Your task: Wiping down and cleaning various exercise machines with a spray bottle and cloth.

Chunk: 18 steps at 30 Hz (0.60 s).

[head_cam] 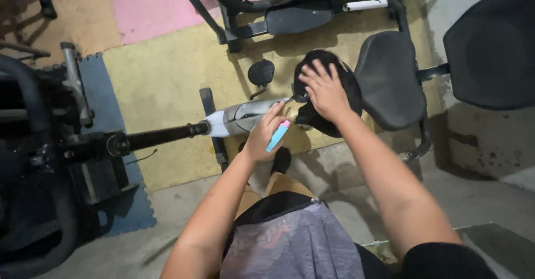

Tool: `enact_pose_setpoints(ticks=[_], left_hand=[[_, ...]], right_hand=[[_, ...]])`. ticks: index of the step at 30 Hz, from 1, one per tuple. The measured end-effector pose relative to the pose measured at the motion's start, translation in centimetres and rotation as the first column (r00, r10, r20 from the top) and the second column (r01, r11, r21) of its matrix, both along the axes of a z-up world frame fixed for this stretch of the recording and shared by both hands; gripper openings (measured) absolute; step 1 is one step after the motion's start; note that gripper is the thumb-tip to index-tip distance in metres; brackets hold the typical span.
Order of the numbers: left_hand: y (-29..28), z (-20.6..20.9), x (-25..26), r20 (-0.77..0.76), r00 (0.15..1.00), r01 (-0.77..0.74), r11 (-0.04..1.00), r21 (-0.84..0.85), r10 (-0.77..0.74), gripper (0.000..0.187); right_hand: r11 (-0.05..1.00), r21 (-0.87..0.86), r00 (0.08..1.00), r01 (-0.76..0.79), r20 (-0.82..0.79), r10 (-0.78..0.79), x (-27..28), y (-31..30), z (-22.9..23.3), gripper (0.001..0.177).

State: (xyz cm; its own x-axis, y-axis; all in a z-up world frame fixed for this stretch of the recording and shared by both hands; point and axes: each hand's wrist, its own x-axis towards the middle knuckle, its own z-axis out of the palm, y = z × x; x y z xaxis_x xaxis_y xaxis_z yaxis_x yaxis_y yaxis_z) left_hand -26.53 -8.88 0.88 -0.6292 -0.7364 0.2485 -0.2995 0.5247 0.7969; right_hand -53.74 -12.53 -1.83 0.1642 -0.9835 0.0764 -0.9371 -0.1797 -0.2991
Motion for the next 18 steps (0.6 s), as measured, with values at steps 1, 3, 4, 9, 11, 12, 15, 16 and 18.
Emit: enact_pose_setpoints(ticks=[1,3,4,9,11,12,15,16,18], left_hand=[[0.1,-0.3,-0.1,-0.009,1.000,0.004,1.000,-0.013,-0.004,0.050],[0.2,-0.4,-0.1,-0.010,1.000,-0.006,1.000,0.013,0.006,0.048],[0.5,-0.4,-0.1,-0.012,1.000,-0.008,0.999,0.042,0.009,0.045],[2.0,-1.5,0.6,-0.015,0.999,-0.038,0.999,0.022,0.039,0.050],[3.4,-2.3,1.3,0.015,0.999,-0.041,0.998,0.056,0.040,0.055],[4.0,-2.9,1.7,-0.011,0.993,-0.118,0.992,0.054,0.119,0.056],[5.0,-2.5,3.6,-0.038,0.950,-0.287,0.911,0.295,0.311,0.064],[5.7,-2.0,4.4,-0.009,0.910,-0.348,0.775,0.528,0.416,0.070],[6.5,-4.0,6.4,-0.002,0.918,-0.361,0.837,0.411,0.397,0.063]], right_hand=[[0.992,0.010,0.992,-0.123,0.033,0.122,-0.4,-0.3,0.3,0.037],[0.982,0.032,0.982,-0.185,0.039,0.183,-0.6,-2.6,-0.5,0.030],[0.970,0.057,0.971,-0.238,0.045,0.236,-0.7,-3.5,-0.9,0.026],[0.827,0.537,0.900,-0.165,-0.261,0.349,6.9,-6.9,-2.1,0.026],[0.673,0.737,0.881,-0.055,-0.281,0.380,10.6,-6.7,-5.6,0.033],[0.667,0.741,0.915,-0.082,-0.209,0.345,12.2,-6.2,-7.6,0.029],[0.658,0.750,0.951,-0.064,-0.155,0.268,15.4,-5.3,-7.1,0.028],[0.646,0.763,0.958,-0.013,-0.176,0.228,16.2,-4.5,-6.0,0.032],[0.687,0.719,0.964,-0.105,-0.097,0.249,16.5,-3.2,-6.1,0.028]])
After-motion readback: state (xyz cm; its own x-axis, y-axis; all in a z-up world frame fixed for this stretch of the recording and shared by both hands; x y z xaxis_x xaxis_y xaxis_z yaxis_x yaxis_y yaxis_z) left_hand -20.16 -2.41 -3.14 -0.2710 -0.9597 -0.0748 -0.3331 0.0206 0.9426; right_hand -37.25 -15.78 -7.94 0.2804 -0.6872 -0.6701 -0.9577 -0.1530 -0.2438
